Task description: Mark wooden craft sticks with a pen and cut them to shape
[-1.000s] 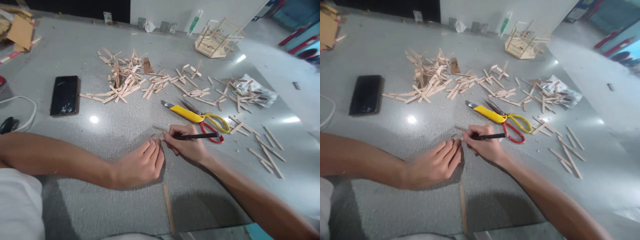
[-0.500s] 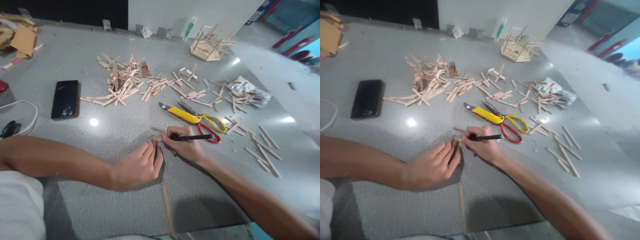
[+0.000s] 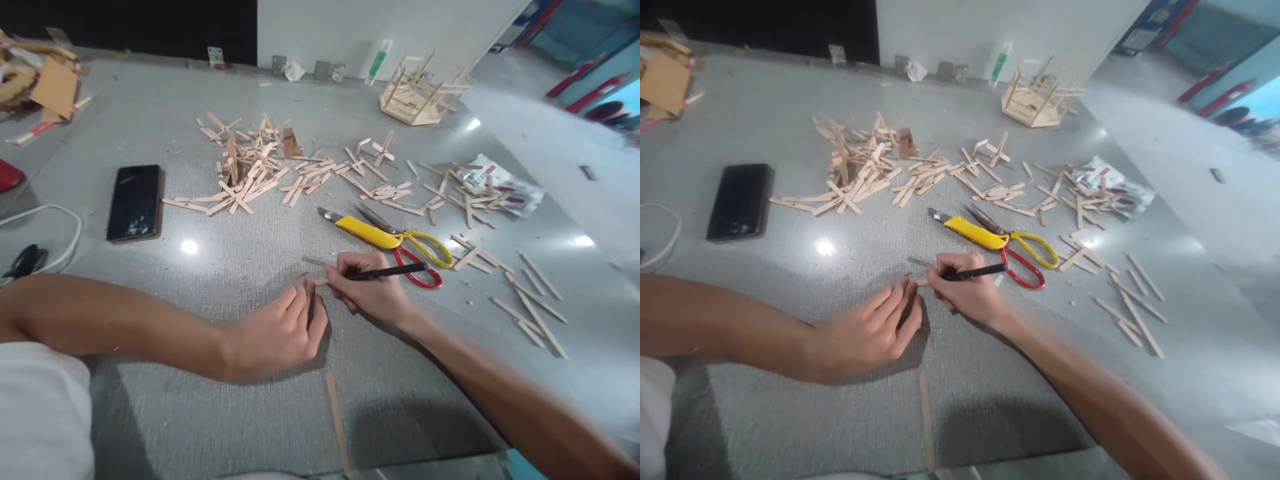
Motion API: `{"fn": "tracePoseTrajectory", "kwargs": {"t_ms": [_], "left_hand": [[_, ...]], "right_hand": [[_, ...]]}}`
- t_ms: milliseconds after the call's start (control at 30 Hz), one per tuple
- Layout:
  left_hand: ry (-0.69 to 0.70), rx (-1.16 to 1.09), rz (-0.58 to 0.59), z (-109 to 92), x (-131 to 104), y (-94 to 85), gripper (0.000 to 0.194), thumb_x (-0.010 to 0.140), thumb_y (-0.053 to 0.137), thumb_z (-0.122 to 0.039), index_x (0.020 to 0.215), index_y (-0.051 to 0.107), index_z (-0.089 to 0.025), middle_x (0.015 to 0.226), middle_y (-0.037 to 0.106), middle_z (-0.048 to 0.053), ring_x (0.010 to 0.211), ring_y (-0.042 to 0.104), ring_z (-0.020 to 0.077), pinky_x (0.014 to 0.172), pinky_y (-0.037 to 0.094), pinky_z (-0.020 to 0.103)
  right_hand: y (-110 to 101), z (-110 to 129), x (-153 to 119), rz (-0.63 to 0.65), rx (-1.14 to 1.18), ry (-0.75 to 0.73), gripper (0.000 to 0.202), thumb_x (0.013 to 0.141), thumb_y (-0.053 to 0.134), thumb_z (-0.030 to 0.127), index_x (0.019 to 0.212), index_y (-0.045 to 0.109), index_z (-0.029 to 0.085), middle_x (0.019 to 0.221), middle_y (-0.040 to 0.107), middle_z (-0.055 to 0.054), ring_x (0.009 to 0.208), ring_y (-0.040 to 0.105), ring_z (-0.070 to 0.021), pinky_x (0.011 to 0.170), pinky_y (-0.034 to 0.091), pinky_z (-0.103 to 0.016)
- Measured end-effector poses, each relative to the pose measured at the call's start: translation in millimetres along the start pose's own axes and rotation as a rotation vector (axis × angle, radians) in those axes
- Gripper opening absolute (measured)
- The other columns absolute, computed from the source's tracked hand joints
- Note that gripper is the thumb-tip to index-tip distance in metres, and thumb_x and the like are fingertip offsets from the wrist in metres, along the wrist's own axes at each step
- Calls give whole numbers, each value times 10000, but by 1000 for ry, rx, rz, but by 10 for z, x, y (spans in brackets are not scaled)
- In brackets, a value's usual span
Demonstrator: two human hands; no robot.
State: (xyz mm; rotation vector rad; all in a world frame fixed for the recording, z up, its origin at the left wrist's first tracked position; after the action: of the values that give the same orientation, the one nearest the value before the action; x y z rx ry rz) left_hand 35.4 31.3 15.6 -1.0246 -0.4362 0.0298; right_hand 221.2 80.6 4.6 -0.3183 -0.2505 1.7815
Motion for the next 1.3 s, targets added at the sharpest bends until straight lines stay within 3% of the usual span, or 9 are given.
{"fn": "tracePoseTrajectory", "kwargs": {"t_ms": [733, 933, 1300], "left_hand": [[-3, 1, -11, 3, 11, -12, 305, 985, 554, -110, 1189, 716, 47, 1148, 784, 267, 1079, 798, 297, 948, 623, 347], [-6, -10, 0, -6, -2, 18, 311, 998, 587, -144, 1213, 705, 47, 1168, 774, 280, 1107, 792, 312, 933, 628, 346], [-3, 9, 2, -8, 2, 9, 301, 984, 570, -117, 1200, 717, 32, 1149, 785, 262, 1102, 794, 317, 931, 622, 354]], "right_hand": [[-11, -25, -6, 30, -67, -73, 527, 993, 718, 408, 580, 450, 220, 444, 511, 57, 342, 416, -62, 372, 280, -225], [-17, -83, -6, 16, -9, -32, 491, 975, 737, 437, 605, 509, 208, 479, 547, 52, 332, 449, -59, 345, 290, -204], [-6, 2, -19, 19, -70, -47, 489, 981, 722, 399, 590, 498, 209, 451, 507, 63, 329, 458, -63, 359, 300, -208]]}}
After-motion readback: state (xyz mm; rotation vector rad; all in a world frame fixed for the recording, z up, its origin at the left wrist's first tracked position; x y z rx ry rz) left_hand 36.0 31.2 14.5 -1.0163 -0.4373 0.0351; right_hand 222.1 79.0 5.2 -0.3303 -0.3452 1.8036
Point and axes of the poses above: each hand's wrist, its own x-axis towards the middle knuckle, its own y-axis out of the palm, z = x × y, the point moved 3 cm from there along x, towards the middle knuckle
